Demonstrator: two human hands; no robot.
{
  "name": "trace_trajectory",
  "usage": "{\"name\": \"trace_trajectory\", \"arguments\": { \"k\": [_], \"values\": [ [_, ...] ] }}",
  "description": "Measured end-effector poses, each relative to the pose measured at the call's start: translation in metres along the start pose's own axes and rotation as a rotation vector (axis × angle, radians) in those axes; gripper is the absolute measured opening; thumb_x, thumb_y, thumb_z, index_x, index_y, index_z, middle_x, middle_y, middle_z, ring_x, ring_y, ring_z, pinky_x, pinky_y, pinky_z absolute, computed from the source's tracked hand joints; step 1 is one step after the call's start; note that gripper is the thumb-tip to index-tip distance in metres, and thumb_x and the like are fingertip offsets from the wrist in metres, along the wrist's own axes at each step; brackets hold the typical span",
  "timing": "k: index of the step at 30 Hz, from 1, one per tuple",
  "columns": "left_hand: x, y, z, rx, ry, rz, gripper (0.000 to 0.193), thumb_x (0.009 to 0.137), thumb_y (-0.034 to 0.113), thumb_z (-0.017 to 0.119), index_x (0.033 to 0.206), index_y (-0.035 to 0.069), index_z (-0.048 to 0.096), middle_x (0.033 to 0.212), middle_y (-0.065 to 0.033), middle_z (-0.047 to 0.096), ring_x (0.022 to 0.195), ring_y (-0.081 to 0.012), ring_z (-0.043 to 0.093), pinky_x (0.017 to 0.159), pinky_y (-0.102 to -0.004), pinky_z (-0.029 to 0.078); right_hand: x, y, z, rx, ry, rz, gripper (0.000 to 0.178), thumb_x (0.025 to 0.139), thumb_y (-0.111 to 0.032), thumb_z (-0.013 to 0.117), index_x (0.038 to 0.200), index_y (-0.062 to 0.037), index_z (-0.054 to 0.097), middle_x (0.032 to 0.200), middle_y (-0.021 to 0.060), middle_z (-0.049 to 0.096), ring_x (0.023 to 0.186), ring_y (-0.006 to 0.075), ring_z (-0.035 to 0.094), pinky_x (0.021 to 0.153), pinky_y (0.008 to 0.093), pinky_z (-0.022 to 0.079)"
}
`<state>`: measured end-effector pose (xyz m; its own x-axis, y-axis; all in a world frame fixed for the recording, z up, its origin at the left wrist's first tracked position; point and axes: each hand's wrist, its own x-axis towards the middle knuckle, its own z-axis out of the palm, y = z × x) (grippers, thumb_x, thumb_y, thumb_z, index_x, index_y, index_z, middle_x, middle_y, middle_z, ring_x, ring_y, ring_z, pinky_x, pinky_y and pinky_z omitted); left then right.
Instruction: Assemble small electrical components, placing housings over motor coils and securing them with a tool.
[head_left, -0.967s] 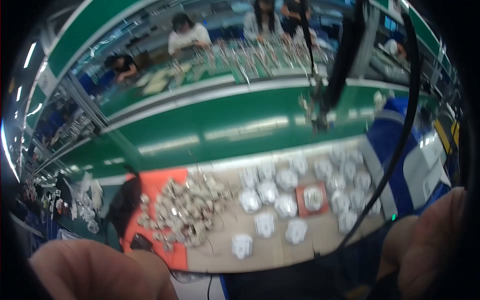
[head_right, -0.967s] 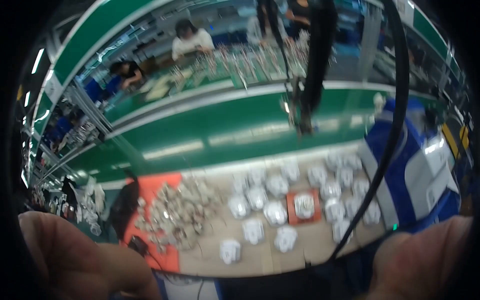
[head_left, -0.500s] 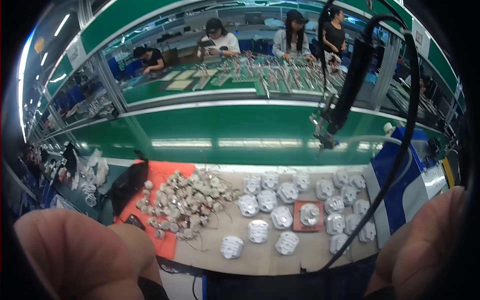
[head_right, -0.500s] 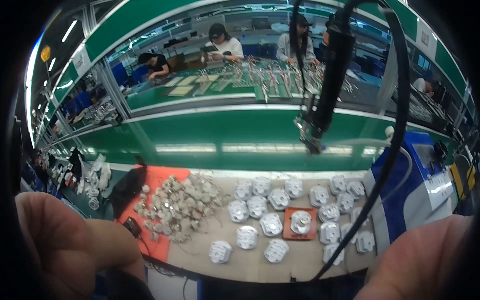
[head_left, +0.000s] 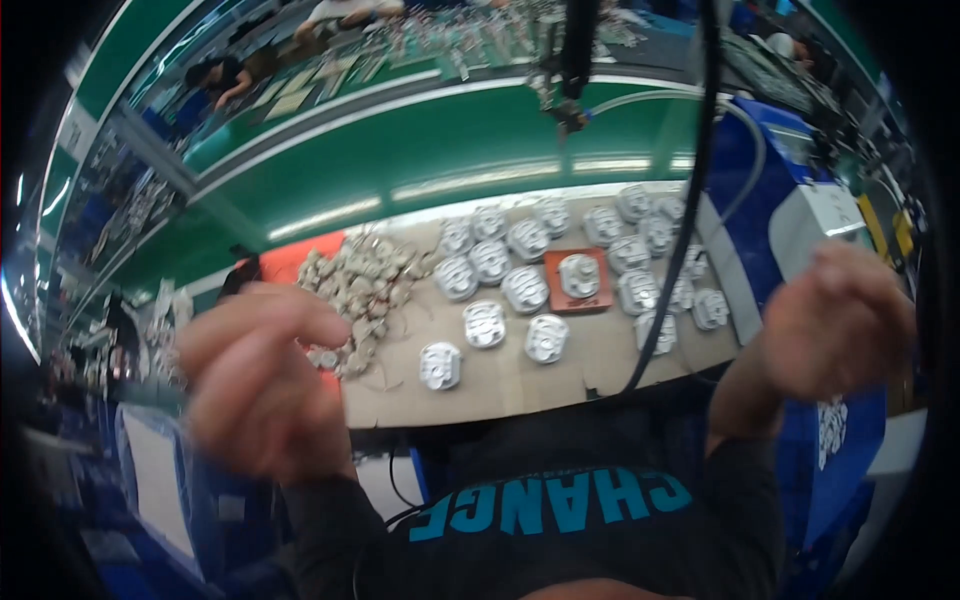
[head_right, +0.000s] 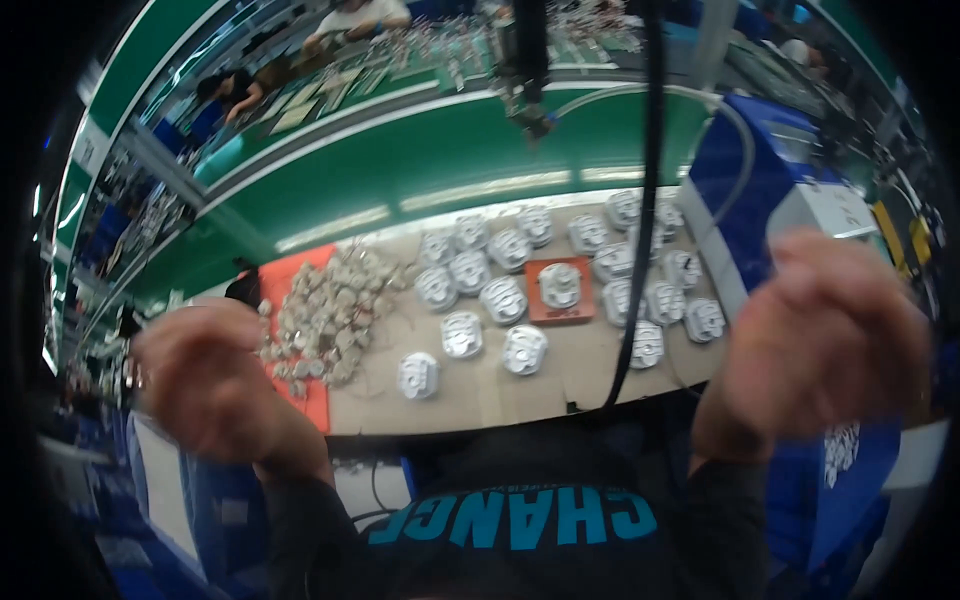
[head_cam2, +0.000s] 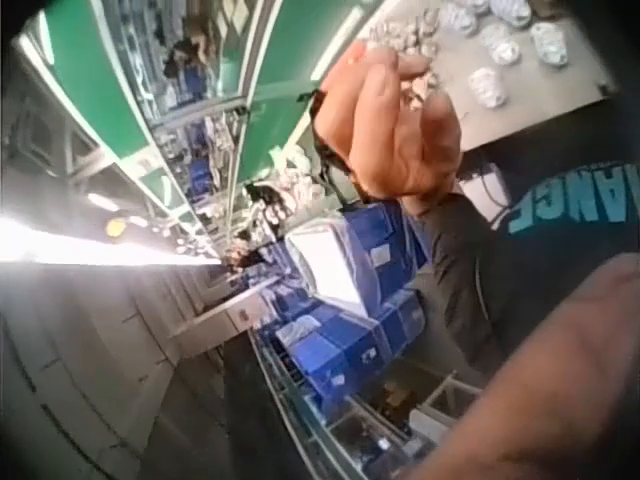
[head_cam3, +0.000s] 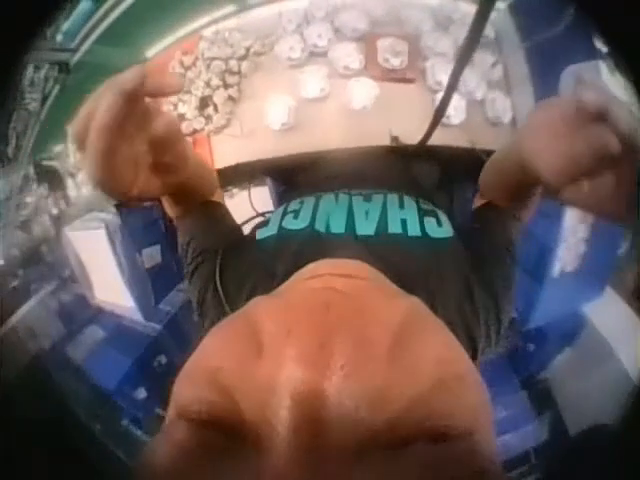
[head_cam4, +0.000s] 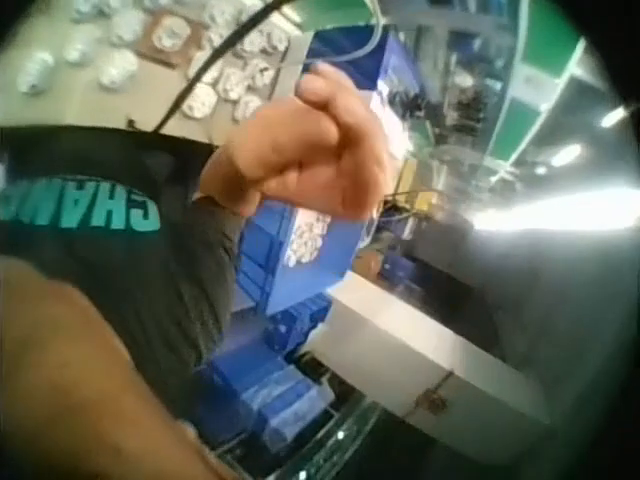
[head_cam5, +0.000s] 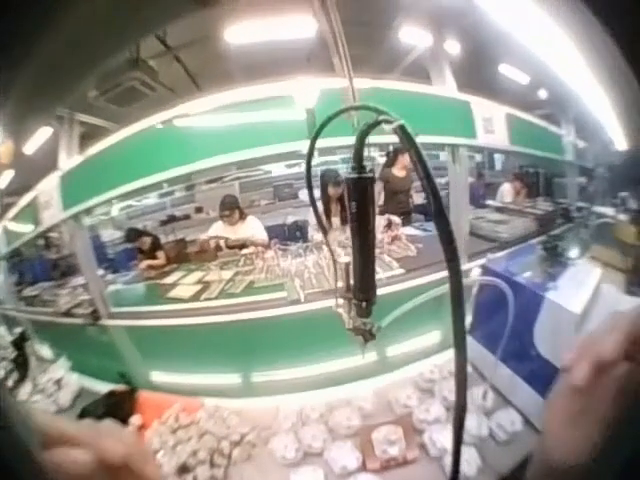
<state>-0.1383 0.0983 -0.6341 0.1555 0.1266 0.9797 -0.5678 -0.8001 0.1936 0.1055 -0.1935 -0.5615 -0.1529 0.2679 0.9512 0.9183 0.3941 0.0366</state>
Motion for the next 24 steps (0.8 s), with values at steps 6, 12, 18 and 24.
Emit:
{"name": "trace_trajectory", "arguments": {
  "k": [6,12,18,24],
  "values": [
    [-0.253,-0.211,-0.202,-0.153,-0.194,-0.72,0.027,0.086,-0.005,0.07,0.112,0.0,0.068,0.101,-0.0137,0.069,0.077,-0.0165,0.064,0.074,-0.0277,0.052,-0.17,0.035,0.315,0.017,0.186,0.93,0.019,0.099,0.005,0.056,0.118,0.0051,0.062,0.109,0.0112,0.067,0.095,0.0137,0.067,0.087,0.0269,0.055],
    [-0.377,-0.41,-0.417,-0.184,-0.363,-0.796,0.026,0.082,-0.004,0.072,0.108,-0.002,0.071,0.098,-0.0107,0.071,0.082,-0.0166,0.065,0.075,-0.0271,0.052,-0.243,0.091,0.667,0.196,0.069,0.941,0.036,0.097,0.001,0.064,0.132,0.0029,0.056,0.123,0.013,0.064,0.108,0.0193,0.066,0.096,0.0307,0.054],
    [-0.481,-0.477,-0.446,0.013,-0.474,-0.787,0.025,0.082,-0.004,0.073,0.107,-0.001,0.071,0.094,-0.0111,0.072,0.082,-0.0178,0.066,0.074,-0.0278,0.052,-0.279,0.188,0.795,0.051,0.339,0.43,0.062,0.093,-0.007,0.072,0.147,0.0006,0.042,0.137,0.0181,0.055,0.118,0.0249,0.061,0.102,0.0388,0.051],
    [-0.506,-0.507,-0.391,-0.012,-0.645,-0.711,0.022,0.084,-0.002,0.073,0.106,0.0,0.072,0.09,-0.0096,0.071,0.078,-0.0175,0.067,0.072,-0.0284,0.053,-0.271,0.244,0.821,-0.219,0.479,0.714,0.057,0.088,-0.038,0.079,0.132,-0.0101,0.056,0.105,0.0092,0.071,0.094,0.0241,0.067,0.086,0.0369,0.051]
  ]
}}
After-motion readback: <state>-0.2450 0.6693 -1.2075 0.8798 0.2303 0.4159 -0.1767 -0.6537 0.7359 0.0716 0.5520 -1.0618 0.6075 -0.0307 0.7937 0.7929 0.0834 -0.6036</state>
